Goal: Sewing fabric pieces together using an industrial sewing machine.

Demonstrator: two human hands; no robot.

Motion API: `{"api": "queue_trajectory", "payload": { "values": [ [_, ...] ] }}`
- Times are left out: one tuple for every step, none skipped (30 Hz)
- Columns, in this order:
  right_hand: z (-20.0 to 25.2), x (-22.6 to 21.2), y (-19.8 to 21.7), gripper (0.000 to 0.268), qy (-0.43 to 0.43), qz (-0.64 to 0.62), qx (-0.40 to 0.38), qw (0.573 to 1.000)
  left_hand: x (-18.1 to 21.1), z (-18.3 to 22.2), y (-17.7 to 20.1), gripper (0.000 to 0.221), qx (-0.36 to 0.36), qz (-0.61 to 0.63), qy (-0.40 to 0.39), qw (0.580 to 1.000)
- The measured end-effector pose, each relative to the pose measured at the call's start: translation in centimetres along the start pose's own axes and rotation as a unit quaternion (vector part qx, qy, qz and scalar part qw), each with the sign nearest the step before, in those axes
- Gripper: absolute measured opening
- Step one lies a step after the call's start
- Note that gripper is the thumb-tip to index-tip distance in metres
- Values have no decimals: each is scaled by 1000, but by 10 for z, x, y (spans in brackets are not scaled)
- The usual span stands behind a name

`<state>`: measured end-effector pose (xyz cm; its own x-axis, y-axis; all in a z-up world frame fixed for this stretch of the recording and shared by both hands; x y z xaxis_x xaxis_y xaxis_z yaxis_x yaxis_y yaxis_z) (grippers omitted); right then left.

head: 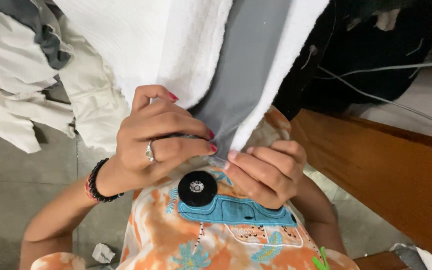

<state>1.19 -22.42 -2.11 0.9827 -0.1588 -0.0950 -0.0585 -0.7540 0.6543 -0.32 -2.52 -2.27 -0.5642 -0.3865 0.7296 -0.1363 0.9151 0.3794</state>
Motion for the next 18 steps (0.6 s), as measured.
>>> {"api": "queue_trajectory", "payload": {
  "values": [
    [0, -1, -1, 11, -1, -1, -1, 1000, 1, 1, -1, 9, 0, 1, 2, 1000],
    [0, -2, -1, 11, -2, 0, -2, 1000, 1, 1, -1, 7, 7, -1, 11, 1000],
    [1, -2, -2, 11, -3, 2, -2, 1000, 1, 1, -1, 7, 15, -4, 18, 1000],
    [2, -5, -5, 11, -2, 2, -2, 1000, 3, 3, -3, 7, 15, -4, 18, 1000],
    [4, -6, -5, 11, -11, 14, 21, 1000, 3, 4, -3, 9, 25, -3, 22, 999],
    [5, -7, -5, 11, -20, 26, 43, 999, 3, 4, -3, 11, 36, -2, 26, 999],
    [7, -9, -6, 11, -18, 29, 44, 998, 5, 5, -4, 11, 36, -2, 23, 999],
    [8, -9, -5, 12, -32, 34, 59, 997, 7, 5, -5, 12, 43, -7, 24, 999],
    [9, -8, -4, 12, -42, 42, 74, 995, 7, 4, -5, 13, 52, -13, 21, 998],
    [8, -10, -3, 12, -37, 47, 77, 995, 9, 7, -5, 13, 53, -13, 13, 998],
    [6, -10, -4, 11, -37, 54, 73, 995, 8, 6, -6, 13, 46, -5, 12, 999],
    [4, -9, -5, 15, -37, 61, 69, 995, 7, 6, -7, 14, 39, 4, 11, 999],
    [2, -12, -5, 15, -32, 69, 72, 994, 7, 4, -4, 14, 40, 4, 1, 999],
    [-1, -11, -4, 21, -52, 79, 83, 992, 5, 3, -3, 14, 30, 3, 1, 1000],
    [-2, -11, -3, 27, -72, 90, 94, 989, 3, 2, -2, 15, 19, 2, 2, 1000],
    [1, -12, -2, 27, -67, 97, 97, 988, 1, -3, 6, 15, 20, 2, -8, 1000],
    [4, -13, -3, 27, -58, 84, 81, 991, -5, -8, 6, 17, -46, 36, -1, 998],
    [6, -14, -5, 26, -49, 72, 64, 994, -9, -13, 6, 19, -113, 67, 5, 991]
  ]
}}
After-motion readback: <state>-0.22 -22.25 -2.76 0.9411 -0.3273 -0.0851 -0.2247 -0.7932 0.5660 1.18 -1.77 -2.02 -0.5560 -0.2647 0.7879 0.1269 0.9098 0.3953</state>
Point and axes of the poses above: each hand's wrist, its own z-axis away from the middle knuckle, its own y-axis out of the back of the hand, x = y × z, the point moved 6 cm from there along -z, towards the middle knuckle, and after that the axes turned 3 degrees about x, right-handed, at the moved point
